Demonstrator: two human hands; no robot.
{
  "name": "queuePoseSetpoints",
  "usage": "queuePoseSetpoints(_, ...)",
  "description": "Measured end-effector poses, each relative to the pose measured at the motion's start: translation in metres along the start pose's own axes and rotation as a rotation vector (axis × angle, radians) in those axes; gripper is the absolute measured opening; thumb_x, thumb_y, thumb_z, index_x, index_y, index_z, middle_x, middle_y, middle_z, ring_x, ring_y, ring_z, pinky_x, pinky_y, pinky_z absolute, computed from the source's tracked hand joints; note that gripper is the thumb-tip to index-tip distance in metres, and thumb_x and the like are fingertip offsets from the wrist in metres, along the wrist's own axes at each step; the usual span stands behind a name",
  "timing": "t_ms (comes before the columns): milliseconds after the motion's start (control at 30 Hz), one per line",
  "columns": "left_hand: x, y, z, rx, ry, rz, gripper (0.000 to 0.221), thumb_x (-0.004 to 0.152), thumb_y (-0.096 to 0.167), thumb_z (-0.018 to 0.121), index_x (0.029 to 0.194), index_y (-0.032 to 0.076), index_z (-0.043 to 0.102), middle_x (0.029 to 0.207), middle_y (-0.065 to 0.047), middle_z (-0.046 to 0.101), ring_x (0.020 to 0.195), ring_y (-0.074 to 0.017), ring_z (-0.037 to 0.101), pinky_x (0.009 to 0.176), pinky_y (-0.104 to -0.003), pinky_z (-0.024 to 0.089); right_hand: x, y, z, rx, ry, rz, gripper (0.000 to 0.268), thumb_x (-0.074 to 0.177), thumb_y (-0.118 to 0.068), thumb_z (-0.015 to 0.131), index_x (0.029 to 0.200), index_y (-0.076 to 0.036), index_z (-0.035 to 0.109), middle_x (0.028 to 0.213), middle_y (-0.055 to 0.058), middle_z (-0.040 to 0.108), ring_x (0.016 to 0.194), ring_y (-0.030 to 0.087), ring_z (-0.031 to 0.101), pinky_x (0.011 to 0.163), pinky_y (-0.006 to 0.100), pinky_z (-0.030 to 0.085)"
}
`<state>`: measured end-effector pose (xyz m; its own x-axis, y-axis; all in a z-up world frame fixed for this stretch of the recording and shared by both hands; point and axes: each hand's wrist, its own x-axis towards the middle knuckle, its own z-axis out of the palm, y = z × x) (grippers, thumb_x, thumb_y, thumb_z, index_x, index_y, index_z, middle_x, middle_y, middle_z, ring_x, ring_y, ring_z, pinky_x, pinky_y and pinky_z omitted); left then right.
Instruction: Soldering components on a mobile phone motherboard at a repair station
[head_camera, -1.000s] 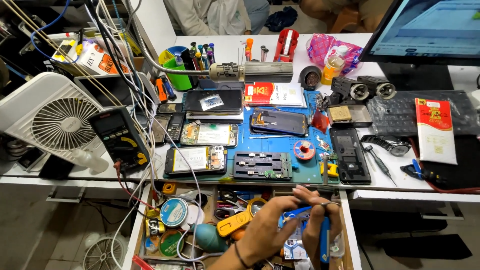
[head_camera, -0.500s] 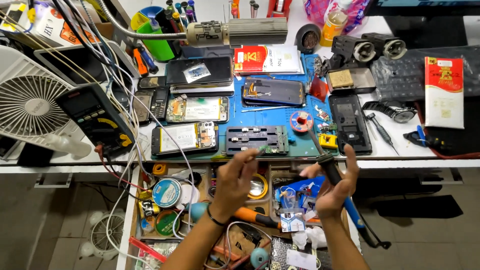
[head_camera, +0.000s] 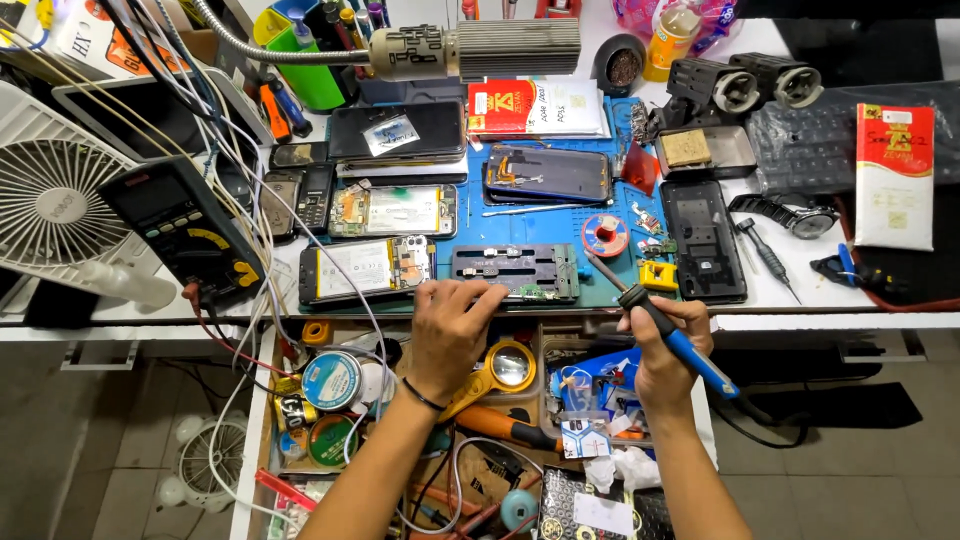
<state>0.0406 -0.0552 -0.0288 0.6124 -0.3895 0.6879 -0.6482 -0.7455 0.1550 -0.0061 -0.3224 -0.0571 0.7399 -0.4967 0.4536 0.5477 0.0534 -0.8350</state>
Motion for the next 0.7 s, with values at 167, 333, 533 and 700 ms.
queuePoseSetpoints(167, -0.003, -0.004, 0.024, 0.063, 0.101, 0.010, 0.025, 0.093, 0.018, 0.065, 0.116, 0.025, 0.070, 0.101, 0.004, 0.062, 0.097, -0.0178, 0.059, 0.100, -0.045, 0.037, -0.001, 0.033, -0.019, 0.016, 0.056, 0.009, 0.016, 0.095, -0.004, 0.069, 0.100, 0.001, 0.054, 0.068, 0.016, 0.058, 0.048, 0.017, 0.054, 0.051, 0.027, 0.049)
queuePoseSetpoints(333, -0.006, -0.004, 0.027, 0.064, 0.140, 0.021, 0.025, 0.092, 0.016, 0.064, 0.114, 0.025, 0.070, 0.101, 0.003, 0.061, 0.096, -0.0169, 0.058, 0.094, -0.041, 0.034, 0.001, 0.025, -0.013, 0.006, 0.057, 0.041, 0.015, 0.095, -0.007, 0.069, 0.097, -0.004, 0.054, 0.073, 0.015, 0.061, 0.048, 0.011, 0.047, 0.051, 0.025, 0.044)
queuePoseSetpoints(533, -0.006, -0.002, 0.026, 0.019, 0.161, 0.013, 0.022, 0.092, 0.016, 0.063, 0.111, 0.025, 0.071, 0.100, 0.004, 0.061, 0.094, -0.0170, 0.058, 0.092, -0.040, 0.034, -0.002, 0.034, -0.014, -0.016, 0.073, 0.057, 0.015, 0.095, -0.006, 0.068, 0.095, -0.003, 0.054, 0.076, 0.017, 0.063, 0.046, 0.010, 0.044, 0.048, 0.025, 0.041)
queuePoseSetpoints(700, -0.003, -0.001, 0.026, -0.023, 0.168, 0.011, 0.022, 0.090, 0.015, 0.065, 0.109, 0.024, 0.072, 0.099, 0.002, 0.061, 0.093, -0.0183, 0.059, 0.092, -0.041, 0.035, 0.000, 0.027, -0.012, -0.036, 0.069, 0.059, 0.014, 0.095, -0.008, 0.068, 0.095, -0.004, 0.055, 0.075, 0.017, 0.063, 0.046, 0.010, 0.044, 0.048, 0.024, 0.040)
